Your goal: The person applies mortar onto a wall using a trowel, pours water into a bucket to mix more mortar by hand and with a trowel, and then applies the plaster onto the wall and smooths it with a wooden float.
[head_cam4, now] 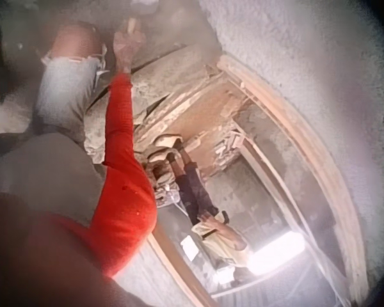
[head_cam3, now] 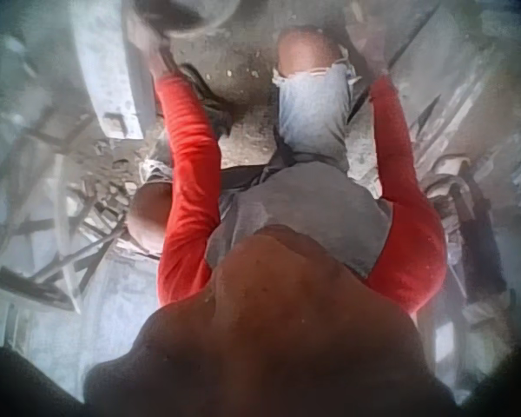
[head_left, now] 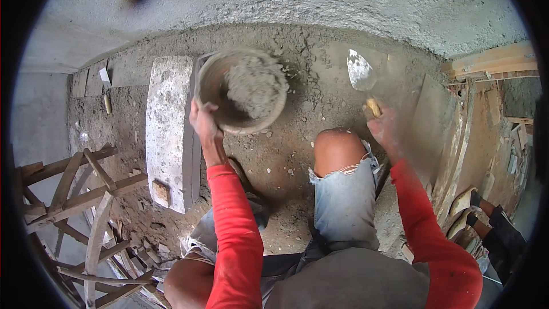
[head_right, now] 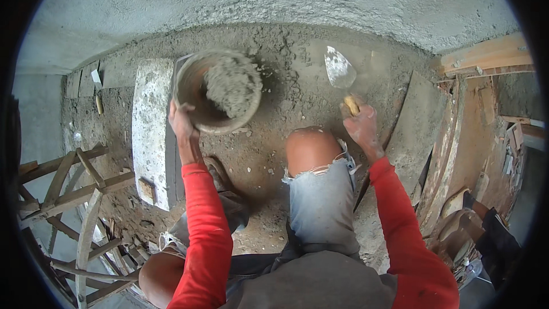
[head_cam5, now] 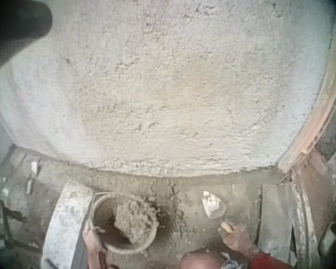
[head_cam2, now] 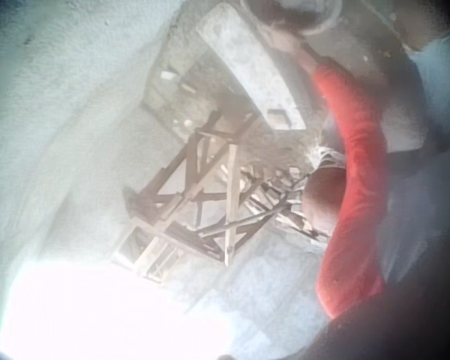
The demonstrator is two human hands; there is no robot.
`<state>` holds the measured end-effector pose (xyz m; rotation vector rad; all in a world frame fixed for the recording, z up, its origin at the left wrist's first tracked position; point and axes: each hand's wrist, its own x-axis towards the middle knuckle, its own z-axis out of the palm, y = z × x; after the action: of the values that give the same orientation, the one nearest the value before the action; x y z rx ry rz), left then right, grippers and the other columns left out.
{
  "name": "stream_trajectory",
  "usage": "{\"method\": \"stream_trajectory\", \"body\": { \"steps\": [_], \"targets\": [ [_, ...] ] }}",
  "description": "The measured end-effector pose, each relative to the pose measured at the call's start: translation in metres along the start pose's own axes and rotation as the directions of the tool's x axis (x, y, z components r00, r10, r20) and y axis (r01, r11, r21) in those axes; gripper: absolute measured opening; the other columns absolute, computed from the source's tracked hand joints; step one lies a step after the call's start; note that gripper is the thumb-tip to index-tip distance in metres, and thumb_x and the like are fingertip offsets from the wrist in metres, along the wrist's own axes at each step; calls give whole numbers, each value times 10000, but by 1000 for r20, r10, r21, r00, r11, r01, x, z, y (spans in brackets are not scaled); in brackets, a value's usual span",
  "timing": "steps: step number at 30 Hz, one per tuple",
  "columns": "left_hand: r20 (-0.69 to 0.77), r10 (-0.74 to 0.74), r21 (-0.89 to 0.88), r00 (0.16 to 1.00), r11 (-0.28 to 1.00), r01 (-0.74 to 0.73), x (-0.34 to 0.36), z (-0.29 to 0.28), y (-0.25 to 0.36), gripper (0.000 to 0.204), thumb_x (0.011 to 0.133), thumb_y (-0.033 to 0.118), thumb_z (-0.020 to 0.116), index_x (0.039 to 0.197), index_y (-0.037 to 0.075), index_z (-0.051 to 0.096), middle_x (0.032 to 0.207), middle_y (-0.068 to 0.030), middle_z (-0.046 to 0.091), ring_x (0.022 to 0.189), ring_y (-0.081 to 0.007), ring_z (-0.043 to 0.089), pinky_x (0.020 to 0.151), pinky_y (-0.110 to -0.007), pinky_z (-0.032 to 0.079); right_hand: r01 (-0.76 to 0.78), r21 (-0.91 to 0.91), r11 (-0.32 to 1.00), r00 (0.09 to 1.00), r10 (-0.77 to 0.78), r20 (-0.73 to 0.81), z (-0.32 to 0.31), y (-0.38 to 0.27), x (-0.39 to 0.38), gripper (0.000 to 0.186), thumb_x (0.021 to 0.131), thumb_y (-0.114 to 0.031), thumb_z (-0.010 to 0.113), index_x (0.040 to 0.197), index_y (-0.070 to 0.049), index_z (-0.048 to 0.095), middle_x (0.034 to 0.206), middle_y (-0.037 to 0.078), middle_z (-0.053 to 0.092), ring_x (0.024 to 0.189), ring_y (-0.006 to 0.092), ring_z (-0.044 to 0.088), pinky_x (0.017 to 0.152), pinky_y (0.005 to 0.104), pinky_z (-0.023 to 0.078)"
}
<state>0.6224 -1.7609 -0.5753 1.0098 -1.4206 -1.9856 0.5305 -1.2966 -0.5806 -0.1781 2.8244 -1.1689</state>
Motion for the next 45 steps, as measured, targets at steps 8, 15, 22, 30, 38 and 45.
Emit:
{"method": "stream_trajectory", "body": {
  "steps": [8,15,22,30,38,45],
  "targets": [
    [-200,-12,-44,980,999,3,-9,-71,-75,392,821,-84,589,1191,24,662,1049,-51,711,898,-163,659,772,-308,544,26,-25,999,931,-15,364,9,20,-24,512,1028,-329,734,1399,18,666,1213,217,772,1083,298,745,941,432,561],
    [-281,34,718,959,671,187,-15,-95,-50,603,859,423,832,1259,-21,750,1209,-240,790,1151,-384,756,1003,-495,573,-53,216,975,883,-55,466,8,77,-11,274,1070,-232,664,1292,-73,681,927,80,725,719,155,676,608,306,545],
    [22,134,772,991,627,-102,39,-107,100,328,626,257,748,732,-53,758,710,-273,693,693,-381,721,670,-459,577,-397,327,858,873,242,425,97,46,107,372,1103,-487,629,1174,-125,680,730,0,585,530,110,542,462,287,435],
    [144,80,986,986,74,-150,14,-152,216,449,802,368,724,1123,77,840,1242,-188,786,1141,-376,741,994,-446,610,-569,172,804,760,436,482,143,89,127,350,1070,-558,596,1056,-208,609,695,-49,462,522,139,443,461,320,367],
    [37,-318,999,947,15,-34,-31,-224,146,486,895,345,605,1250,86,811,1349,-180,749,1229,-375,701,1078,-458,548,-485,-77,871,659,422,623,116,88,159,347,1083,-518,575,913,-216,549,678,-31,523,501,128,488,455,327,430],
    [191,-346,980,919,14,-198,-23,-220,128,433,901,304,607,1183,55,822,1214,-224,780,1107,-389,723,1024,-509,546,-396,113,911,679,208,704,133,188,192,537,1112,-586,502,1275,-112,696,962,47,674,741,150,620,593,329,500]
  ]
}}
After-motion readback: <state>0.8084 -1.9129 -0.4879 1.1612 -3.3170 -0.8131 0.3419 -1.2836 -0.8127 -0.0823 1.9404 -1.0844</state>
